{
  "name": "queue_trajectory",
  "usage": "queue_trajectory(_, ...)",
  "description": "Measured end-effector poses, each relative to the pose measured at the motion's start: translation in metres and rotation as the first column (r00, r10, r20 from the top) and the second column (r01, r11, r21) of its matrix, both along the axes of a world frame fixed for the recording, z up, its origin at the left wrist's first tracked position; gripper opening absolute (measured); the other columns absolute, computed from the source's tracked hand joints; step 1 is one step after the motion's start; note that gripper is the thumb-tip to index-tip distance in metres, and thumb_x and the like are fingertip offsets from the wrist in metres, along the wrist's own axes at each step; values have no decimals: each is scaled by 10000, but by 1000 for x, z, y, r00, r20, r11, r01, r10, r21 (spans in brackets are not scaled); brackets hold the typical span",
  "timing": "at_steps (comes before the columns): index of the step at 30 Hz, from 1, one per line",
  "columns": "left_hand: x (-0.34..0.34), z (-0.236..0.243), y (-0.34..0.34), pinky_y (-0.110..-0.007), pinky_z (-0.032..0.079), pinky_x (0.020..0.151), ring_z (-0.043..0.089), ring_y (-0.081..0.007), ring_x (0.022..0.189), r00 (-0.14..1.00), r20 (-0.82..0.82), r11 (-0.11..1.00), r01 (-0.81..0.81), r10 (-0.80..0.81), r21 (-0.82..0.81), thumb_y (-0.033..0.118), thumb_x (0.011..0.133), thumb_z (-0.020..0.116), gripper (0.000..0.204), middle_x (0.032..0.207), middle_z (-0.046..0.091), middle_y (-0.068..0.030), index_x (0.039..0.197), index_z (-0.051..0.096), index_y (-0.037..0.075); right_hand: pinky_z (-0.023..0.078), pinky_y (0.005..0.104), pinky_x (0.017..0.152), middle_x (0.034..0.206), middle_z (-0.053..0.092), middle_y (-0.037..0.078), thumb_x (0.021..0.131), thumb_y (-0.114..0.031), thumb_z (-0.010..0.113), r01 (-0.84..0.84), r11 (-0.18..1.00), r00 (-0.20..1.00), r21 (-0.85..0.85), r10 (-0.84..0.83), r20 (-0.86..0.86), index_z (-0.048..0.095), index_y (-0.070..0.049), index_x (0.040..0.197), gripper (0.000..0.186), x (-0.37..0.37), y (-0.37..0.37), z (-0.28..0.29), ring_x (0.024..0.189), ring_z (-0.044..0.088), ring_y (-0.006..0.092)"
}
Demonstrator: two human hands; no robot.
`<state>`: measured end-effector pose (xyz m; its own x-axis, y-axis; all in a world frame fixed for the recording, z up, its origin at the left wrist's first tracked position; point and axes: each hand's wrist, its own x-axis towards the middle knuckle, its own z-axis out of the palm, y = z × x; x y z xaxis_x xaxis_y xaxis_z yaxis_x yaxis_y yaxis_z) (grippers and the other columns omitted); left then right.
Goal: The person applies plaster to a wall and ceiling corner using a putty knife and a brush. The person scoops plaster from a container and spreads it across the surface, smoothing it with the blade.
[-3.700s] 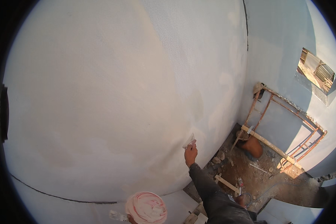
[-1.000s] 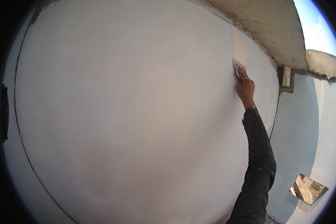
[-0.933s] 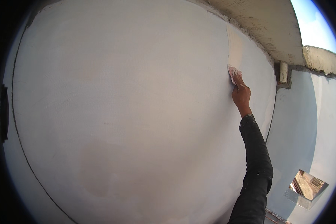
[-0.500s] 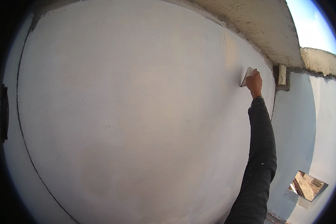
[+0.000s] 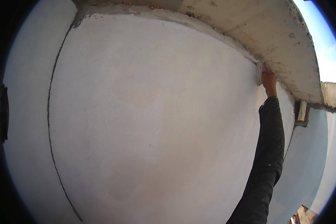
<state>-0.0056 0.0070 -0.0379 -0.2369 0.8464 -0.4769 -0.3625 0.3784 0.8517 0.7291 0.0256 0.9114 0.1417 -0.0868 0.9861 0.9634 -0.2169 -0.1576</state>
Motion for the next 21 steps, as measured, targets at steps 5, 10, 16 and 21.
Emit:
queue_trajectory(5, -10, 0, 0, -437, 537, 974, 648, -294, 1163, 986, -145, 992, 94, -81, 79, 448, 1090, 540, 571, 1304, 655, -161, 1414, 573, -21, 506, 443, 1073, 1334, 705, 214, 1018, -181, 562, -89, 986, 988, -142, 105, 111, 631, -178, 1479, 466, -70, 6, -37, 1243, 660, 426)
queue_trajectory(10, -17, -5, 3, -463, 518, 1075, 622, -320, 1267, 816, -538, 907, 368, -210, 206, 434, 1114, 491, 585, 1417, 620, -188, 1469, 532, -29, 530, 449, 1027, 1294, 729, 186, 1006, -59, 585, 78, 964, 891, -256, 47, 451, 660, -116, 1423, 427, -91, -5, -96, 1191, 679, 382)
queue_trajectory(16, -10, 2, 8, -462, 519, 1072, 622, -321, 1266, 978, -180, 981, 129, -102, 147, 444, 1108, 500, 593, 1415, 622, -187, 1469, 534, -24, 561, 440, 1007, 1263, 747, 158, 893, 100, 650, 188, 911, 823, -366, 57, 566, 676, -79, 1384, 523, -80, -28, -224, 1137, 703, 351)
queue_trajectory(21, -12, 11, 8, -461, 520, 1070, 622, -321, 1265, 998, -60, 990, 43, -35, 138, 453, 1103, 507, 600, 1413, 623, -186, 1470, 536, -20, 581, 457, 929, 1185, 765, 219, 1048, -84, 562, 52, 989, 979, -140, -23, 201, 697, -67, 1335, 317, -27, -62, -202, 1057, 746, 402)
